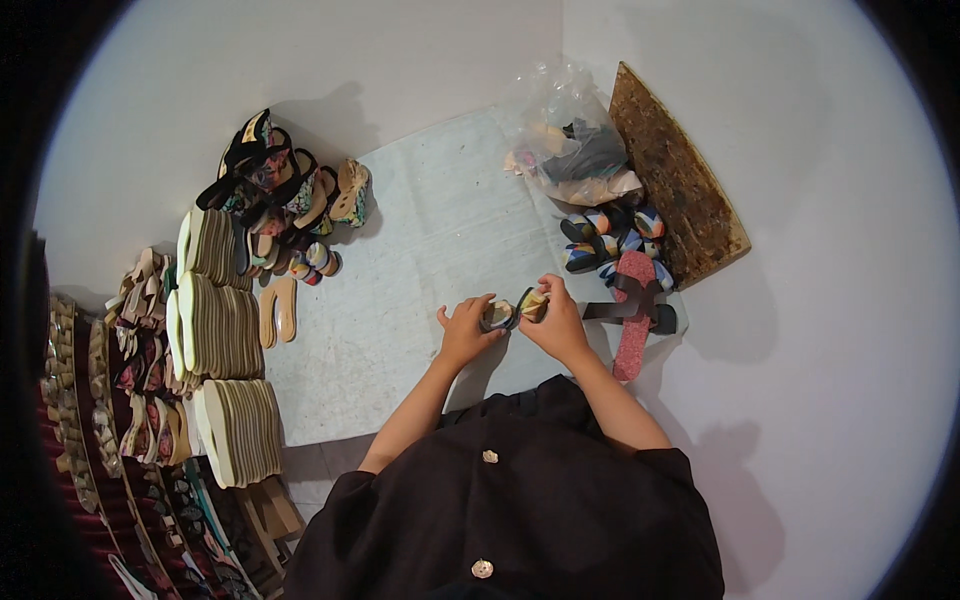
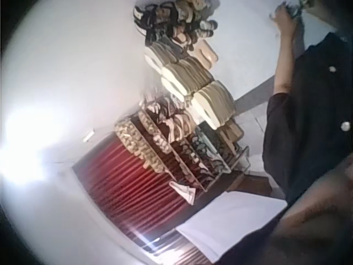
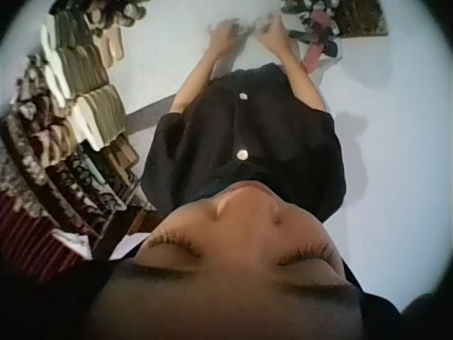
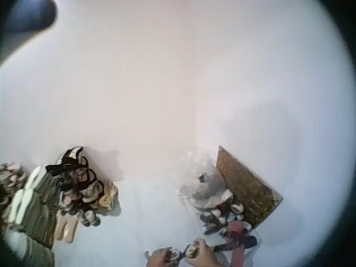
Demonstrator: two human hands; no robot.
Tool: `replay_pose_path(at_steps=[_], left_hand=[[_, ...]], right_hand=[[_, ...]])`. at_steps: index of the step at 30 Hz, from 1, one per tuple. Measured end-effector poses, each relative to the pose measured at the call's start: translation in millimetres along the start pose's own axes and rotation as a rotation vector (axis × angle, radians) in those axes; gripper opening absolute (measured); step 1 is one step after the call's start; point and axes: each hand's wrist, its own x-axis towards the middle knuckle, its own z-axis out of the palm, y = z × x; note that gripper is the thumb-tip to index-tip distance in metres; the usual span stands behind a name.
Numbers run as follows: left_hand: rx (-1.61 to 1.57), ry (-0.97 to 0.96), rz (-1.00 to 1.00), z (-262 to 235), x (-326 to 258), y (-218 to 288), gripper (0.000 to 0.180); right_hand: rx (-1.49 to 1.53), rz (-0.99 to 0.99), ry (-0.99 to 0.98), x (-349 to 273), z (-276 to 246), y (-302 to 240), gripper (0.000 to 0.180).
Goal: The person is organizing finished sandals and shoe components on a workbench.
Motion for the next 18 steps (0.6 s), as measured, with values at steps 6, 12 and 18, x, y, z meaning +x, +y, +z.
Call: replay_pose_path(at_steps=[6, 12, 18], left_hand=[[0.073, 0.176, -0.198, -1.4, -19.3, 3.7, 0.076], [0.067, 0.151, -0.197, -3.5, -30.2, 0.9, 0.078], [0.045, 0.081, -0.202, -6.2, -35.4, -12.0, 0.074]], right_hand=[[-0.284, -0.192, -0.129, -15.9, 16.3, 21.7, 0.045], [-0.310, -0.139, -0.076, -27.3, 31.3, 35.8, 0.049], [-0.222, 0.034, -0.123, -29.4, 24.2, 33.1, 0.059]])
